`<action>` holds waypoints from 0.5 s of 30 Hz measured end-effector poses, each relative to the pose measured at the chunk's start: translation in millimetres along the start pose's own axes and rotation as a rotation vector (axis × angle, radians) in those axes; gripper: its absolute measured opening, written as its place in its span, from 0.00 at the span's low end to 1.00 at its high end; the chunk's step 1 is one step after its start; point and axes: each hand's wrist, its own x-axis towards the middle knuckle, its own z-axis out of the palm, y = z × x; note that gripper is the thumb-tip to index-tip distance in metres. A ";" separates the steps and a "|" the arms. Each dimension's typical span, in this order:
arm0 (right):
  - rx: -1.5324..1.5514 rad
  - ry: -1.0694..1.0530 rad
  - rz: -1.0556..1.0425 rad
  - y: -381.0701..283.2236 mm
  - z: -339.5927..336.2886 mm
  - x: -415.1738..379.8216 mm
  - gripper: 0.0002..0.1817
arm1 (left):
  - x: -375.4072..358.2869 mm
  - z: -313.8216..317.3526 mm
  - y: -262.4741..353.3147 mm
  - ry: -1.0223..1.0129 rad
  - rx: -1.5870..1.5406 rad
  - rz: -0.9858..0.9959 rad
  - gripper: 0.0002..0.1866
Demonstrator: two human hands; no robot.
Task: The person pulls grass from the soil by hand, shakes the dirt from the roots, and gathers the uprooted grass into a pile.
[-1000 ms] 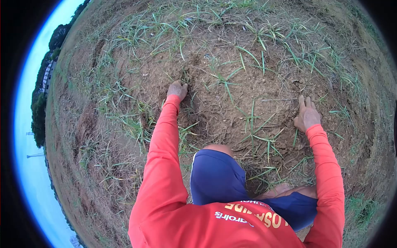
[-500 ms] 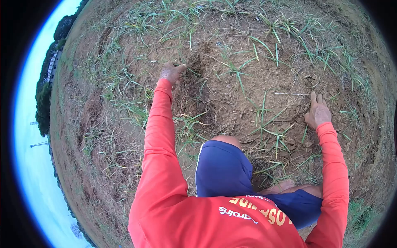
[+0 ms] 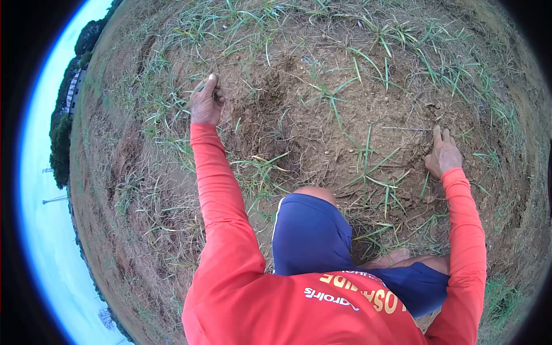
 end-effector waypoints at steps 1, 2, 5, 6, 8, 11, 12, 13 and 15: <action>-0.005 -0.009 0.001 -1.4 -0.7 -1.0 0.50 | 4.3 -1.8 -6.7 0.054 0.239 -0.009 0.06; -0.012 -0.011 -0.002 -2.1 -3.9 0.3 0.50 | 9.6 0.2 -18.2 0.111 0.474 -0.013 0.07; -0.014 -0.010 -0.006 -2.1 -5.7 4.2 0.51 | 13.0 15.0 -45.1 0.052 1.134 0.010 0.22; -0.013 -0.019 -0.008 -1.8 -3.6 2.3 0.51 | 13.8 13.6 -63.1 -0.028 1.413 0.155 0.25; -0.014 -0.026 -0.004 -1.7 -2.5 1.9 0.51 | -10.9 53.0 -75.3 -0.186 1.319 0.066 0.28; 0.000 -0.024 -0.007 -1.7 -4.3 1.7 0.51 | 9.3 50.0 -128.4 -0.187 1.427 0.146 0.27; 0.006 -0.024 -0.008 -0.5 -4.7 0.1 0.51 | 21.9 46.6 -142.0 -0.103 1.545 0.074 0.26; 0.007 -0.016 -0.010 0.8 -4.2 -0.8 0.51 | 20.6 45.4 -147.1 -0.087 1.496 0.144 0.23; 0.013 -0.001 -0.008 3.5 -1.0 -3.0 0.51 | 18.0 39.1 -154.6 -0.063 1.400 0.281 0.20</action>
